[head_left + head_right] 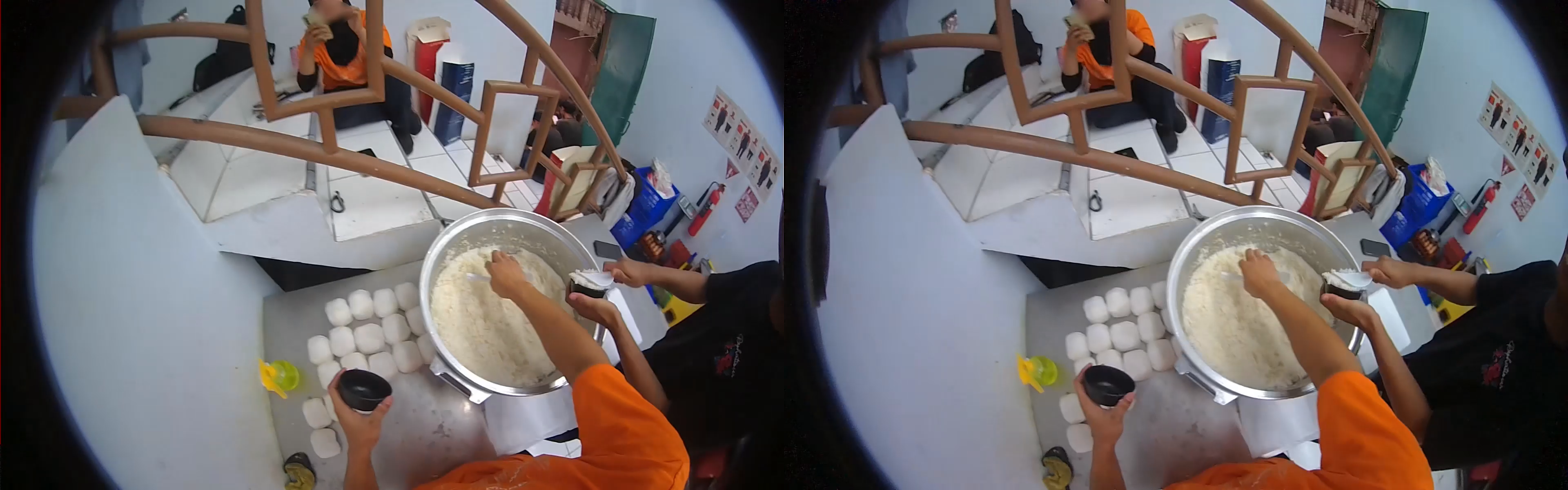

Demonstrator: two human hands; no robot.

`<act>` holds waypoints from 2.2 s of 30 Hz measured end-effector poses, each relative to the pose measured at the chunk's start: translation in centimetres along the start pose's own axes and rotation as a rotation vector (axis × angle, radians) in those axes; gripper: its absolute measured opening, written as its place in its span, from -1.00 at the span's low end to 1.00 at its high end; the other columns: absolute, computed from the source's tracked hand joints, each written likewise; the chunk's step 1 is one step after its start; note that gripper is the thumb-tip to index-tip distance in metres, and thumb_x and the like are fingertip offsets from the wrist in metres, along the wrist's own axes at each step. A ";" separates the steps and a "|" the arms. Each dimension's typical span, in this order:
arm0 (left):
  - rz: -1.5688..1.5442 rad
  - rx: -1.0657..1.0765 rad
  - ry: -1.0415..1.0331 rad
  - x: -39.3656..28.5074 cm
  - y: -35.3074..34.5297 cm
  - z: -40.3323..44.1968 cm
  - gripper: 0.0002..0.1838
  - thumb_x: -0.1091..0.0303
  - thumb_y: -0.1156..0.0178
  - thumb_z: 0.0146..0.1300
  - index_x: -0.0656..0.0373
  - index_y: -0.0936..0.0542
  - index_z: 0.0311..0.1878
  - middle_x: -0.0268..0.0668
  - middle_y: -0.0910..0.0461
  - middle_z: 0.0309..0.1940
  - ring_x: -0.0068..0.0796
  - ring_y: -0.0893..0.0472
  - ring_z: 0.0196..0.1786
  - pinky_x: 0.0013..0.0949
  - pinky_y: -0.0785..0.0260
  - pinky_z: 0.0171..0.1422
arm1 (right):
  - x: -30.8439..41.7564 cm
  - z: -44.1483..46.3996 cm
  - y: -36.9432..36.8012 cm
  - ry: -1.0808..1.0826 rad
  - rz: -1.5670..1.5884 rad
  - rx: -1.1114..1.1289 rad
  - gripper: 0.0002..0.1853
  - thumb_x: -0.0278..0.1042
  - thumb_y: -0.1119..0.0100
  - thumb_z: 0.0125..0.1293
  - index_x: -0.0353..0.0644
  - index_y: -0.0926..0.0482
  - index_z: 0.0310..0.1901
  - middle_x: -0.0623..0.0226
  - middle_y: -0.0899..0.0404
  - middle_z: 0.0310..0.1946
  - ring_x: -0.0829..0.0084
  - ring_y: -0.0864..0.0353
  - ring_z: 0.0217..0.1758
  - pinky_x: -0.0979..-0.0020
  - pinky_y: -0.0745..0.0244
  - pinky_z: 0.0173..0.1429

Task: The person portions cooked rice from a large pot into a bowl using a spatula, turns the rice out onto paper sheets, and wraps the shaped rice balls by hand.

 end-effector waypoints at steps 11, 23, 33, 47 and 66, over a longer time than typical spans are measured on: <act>0.034 0.040 -0.002 -1.6 1.6 -3.2 0.05 0.32 -0.73 -0.06 0.24 -0.27 0.44 -0.12 -0.47 0.20 -0.29 -0.59 0.19 -0.25 -0.52 0.30 | 0.7 -0.6 -2.2 -0.042 0.037 0.153 -0.66 -0.46 -0.19 0.21 -0.16 -0.66 0.05 0.13 -0.75 -0.04 0.12 -0.64 0.21 0.01 -0.48 0.30; 0.179 -0.114 0.019 -2.7 4.8 -8.5 0.03 0.33 -0.73 -0.04 0.25 -0.28 0.44 -0.12 -0.48 0.18 -0.28 -0.60 0.17 -0.25 -0.53 0.27 | 1.9 -1.0 -2.5 -0.174 -0.022 0.206 -0.68 -0.31 -0.31 0.24 -0.10 -0.67 0.04 0.21 -0.77 -0.02 0.19 -0.66 0.22 -0.03 -0.35 0.37; 0.160 -0.108 0.018 -2.1 4.4 -9.8 0.04 0.29 -0.74 -0.06 0.25 -0.30 0.43 -0.11 -0.49 0.17 -0.28 -0.60 0.17 -0.25 -0.52 0.27 | 1.6 -2.2 -3.5 -0.140 0.049 0.275 -0.57 -0.20 -0.36 0.20 -0.11 -0.66 0.10 0.17 -0.73 0.06 0.13 -0.66 0.24 -0.11 -0.40 0.35; 0.066 0.022 0.120 0.4 3.0 -9.6 0.06 0.25 -0.69 0.04 0.18 -0.23 0.53 -0.12 -0.45 0.27 -0.24 -0.57 0.25 -0.23 -0.48 0.36 | 1.5 -4.1 5.9 -0.228 1.339 0.218 -0.77 -0.37 -0.43 0.22 -0.37 -0.76 -0.19 0.10 -0.76 -0.25 0.34 -0.82 -0.26 0.38 -0.76 -0.14; 0.079 0.074 0.129 0.3 0.6 -6.2 0.06 0.29 -0.72 -0.02 0.14 -0.28 0.51 -0.17 -0.47 0.26 -0.25 -0.58 0.27 -0.26 -0.53 0.33 | 5.4 -6.9 6.6 0.296 -0.086 0.557 -0.79 -0.45 -0.26 0.14 -0.18 -0.81 -0.22 0.06 -0.82 -0.22 0.09 -0.84 -0.08 0.10 -0.73 -0.03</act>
Point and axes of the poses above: each hand's wrist, its own z-axis towards the middle knuckle, its own y-axis out of the back of the hand, x = y × z, the point moved 1 cm from there along z, towards the middle knuckle
